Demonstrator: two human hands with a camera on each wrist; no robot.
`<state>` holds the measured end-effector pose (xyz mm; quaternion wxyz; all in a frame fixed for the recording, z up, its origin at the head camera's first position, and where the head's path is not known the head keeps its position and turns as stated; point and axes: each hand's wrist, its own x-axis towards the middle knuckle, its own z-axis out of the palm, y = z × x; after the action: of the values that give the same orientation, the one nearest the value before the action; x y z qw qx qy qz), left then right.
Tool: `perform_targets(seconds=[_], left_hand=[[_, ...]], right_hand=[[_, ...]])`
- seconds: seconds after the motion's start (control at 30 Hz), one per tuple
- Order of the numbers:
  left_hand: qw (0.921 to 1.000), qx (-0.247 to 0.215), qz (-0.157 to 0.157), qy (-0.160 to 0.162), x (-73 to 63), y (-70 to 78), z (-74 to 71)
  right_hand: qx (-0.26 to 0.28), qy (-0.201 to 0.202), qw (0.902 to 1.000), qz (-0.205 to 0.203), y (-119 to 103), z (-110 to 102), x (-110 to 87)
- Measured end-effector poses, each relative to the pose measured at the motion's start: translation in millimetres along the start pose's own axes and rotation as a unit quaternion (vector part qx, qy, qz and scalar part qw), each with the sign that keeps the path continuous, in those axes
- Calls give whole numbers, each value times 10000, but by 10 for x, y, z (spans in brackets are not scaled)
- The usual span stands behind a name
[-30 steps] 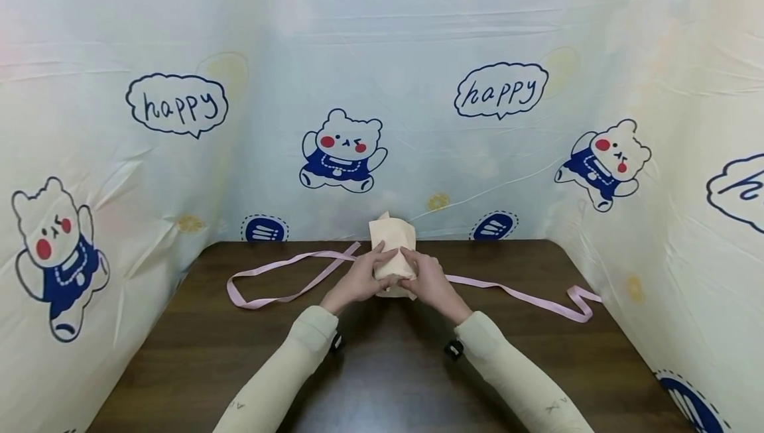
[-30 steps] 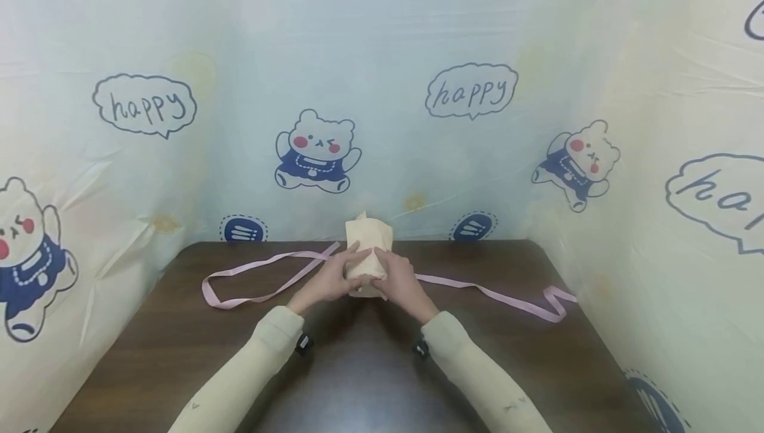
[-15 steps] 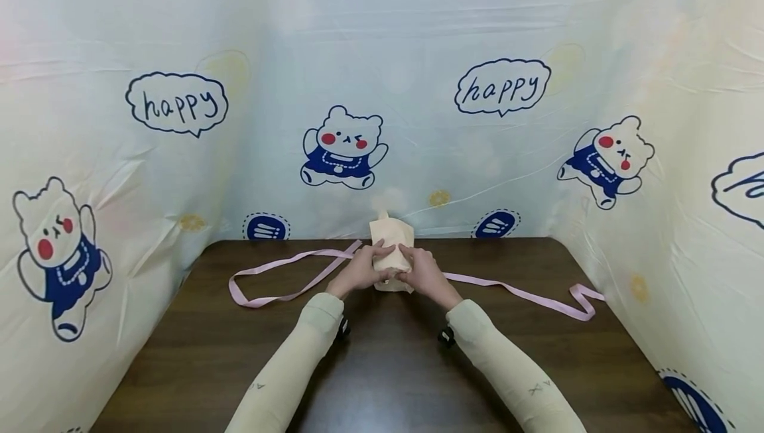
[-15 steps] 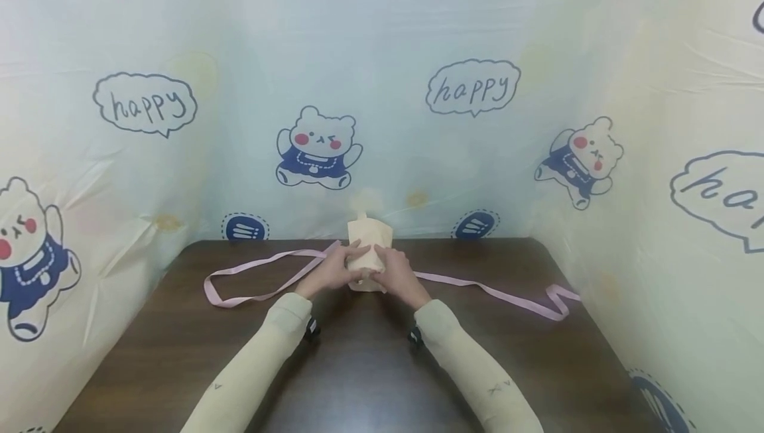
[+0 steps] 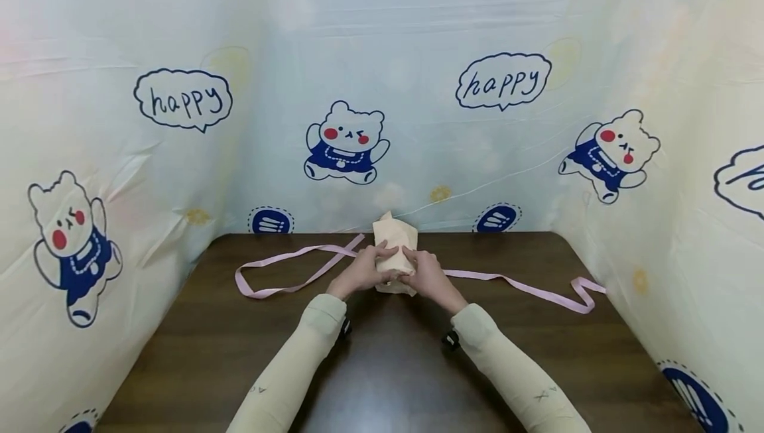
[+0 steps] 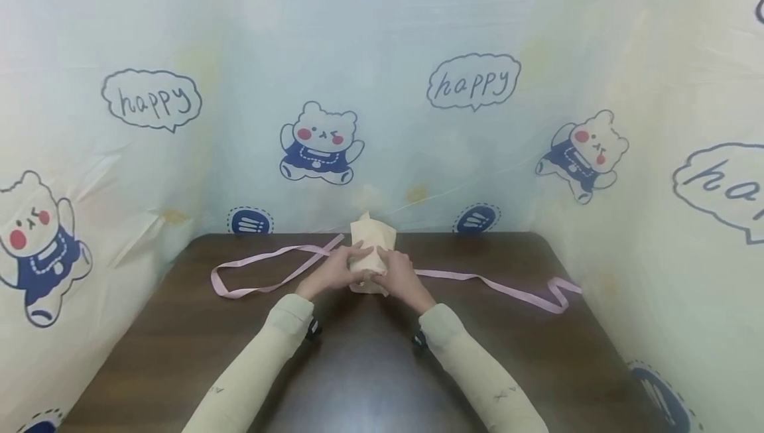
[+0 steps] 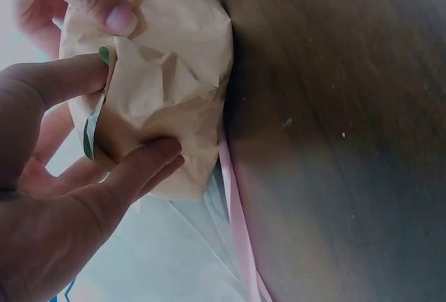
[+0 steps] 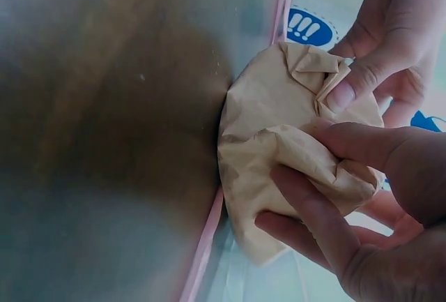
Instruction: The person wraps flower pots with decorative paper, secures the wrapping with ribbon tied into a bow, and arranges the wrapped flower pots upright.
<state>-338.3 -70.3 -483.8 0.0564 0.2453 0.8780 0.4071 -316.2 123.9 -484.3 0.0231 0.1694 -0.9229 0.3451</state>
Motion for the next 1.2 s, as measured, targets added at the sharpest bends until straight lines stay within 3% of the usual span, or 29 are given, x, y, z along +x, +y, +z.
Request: perform_targets(seconds=[0.17,0.6,0.83,1.2], left_hand=[[9998,116,159,-37,36,89,-20],[10000,58,24,-68,-18,155,-15],[9998,20,-116,-148,-145,131,39],[9989,331,193,-258,-370,170,68]], right_hand=[[7,197,9998,-3,15,-70,6],[42,153,9997,-198,39,-76,-54],[160,61,9994,-301,10,-27,-176],[218,85,9982,-548,-75,3,-378]])
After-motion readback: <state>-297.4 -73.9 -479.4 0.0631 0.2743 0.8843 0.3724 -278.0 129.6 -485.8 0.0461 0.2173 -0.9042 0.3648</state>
